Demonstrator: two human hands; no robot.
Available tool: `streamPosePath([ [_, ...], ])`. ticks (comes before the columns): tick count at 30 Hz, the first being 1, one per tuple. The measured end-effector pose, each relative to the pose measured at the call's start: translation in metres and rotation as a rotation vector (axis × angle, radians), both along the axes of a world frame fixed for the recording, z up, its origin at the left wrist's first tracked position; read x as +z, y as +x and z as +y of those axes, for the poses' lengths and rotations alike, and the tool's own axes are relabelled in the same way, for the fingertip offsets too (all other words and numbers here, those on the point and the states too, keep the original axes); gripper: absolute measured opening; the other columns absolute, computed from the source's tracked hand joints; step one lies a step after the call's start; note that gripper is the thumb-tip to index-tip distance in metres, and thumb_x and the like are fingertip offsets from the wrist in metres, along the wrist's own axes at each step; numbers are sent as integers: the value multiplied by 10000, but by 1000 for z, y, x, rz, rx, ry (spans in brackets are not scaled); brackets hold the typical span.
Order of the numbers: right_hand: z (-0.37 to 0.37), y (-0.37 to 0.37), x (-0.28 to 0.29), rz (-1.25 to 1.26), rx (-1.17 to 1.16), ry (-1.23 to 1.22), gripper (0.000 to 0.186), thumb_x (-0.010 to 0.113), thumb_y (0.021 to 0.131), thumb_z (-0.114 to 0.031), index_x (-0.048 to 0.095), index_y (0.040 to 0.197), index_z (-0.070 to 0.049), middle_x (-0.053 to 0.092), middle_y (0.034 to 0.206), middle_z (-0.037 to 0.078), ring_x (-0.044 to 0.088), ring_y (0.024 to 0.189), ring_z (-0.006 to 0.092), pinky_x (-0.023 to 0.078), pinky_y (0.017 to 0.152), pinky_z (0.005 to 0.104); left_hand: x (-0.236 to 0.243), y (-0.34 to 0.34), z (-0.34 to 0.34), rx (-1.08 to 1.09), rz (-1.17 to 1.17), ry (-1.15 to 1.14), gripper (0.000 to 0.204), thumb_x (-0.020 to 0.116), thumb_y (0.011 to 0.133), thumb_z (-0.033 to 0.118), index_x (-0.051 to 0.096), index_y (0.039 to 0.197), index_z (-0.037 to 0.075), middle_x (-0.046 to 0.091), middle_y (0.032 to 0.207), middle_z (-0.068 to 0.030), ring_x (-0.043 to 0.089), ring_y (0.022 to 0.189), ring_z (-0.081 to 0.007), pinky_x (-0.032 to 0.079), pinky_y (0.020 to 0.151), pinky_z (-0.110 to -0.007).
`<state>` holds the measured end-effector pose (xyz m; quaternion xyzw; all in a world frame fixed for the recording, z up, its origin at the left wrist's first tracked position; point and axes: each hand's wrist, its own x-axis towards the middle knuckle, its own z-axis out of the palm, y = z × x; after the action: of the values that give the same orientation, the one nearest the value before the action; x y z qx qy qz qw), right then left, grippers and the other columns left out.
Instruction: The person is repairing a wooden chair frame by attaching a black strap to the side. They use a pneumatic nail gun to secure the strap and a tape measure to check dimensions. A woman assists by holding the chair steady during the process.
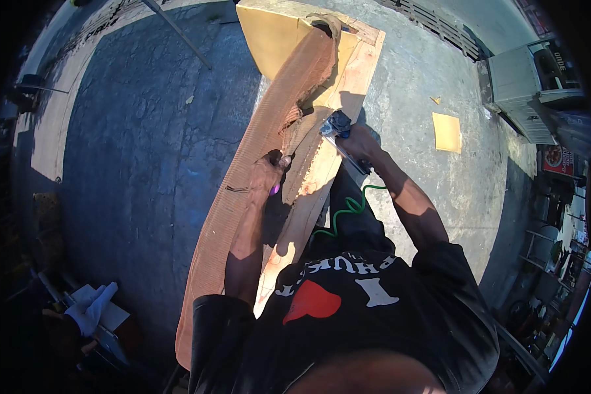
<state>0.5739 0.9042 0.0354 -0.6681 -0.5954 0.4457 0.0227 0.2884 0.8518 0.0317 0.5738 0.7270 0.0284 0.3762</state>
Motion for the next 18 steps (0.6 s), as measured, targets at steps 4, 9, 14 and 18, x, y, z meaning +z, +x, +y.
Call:
streamPosePath([
  [4,21,-14,7,-204,142,112,516,666,813,-477,734,964,12,714,890,283,713,892,410,552,792,466,-35,1,34,-88,-104,18,604,654,892,575,676,1227,73,696,1171,-231,646,1141,-400,509,951,-467],
  [9,22,-12,-14,-107,168,50,474,681,759,-350,715,937,88,701,928,318,702,900,445,549,836,468,-72,-6,62,-229,-72,-49,541,697,859,538,725,1145,80,725,1144,-164,684,1071,-338,524,902,-418],
  [14,23,-21,-7,-101,173,9,445,698,771,-383,749,943,24,715,907,289,709,887,420,545,823,462,-66,-35,73,62,-154,-53,470,746,840,464,739,1115,83,746,1056,-153,708,976,-289,528,858,-386],
  [18,24,-12,-23,-65,203,-26,506,708,814,-457,739,1003,12,723,929,270,710,899,404,539,809,456,-65,-46,76,138,-132,-50,531,796,796,472,740,1126,60,752,1062,-163,720,997,-274,534,880,-379],
])
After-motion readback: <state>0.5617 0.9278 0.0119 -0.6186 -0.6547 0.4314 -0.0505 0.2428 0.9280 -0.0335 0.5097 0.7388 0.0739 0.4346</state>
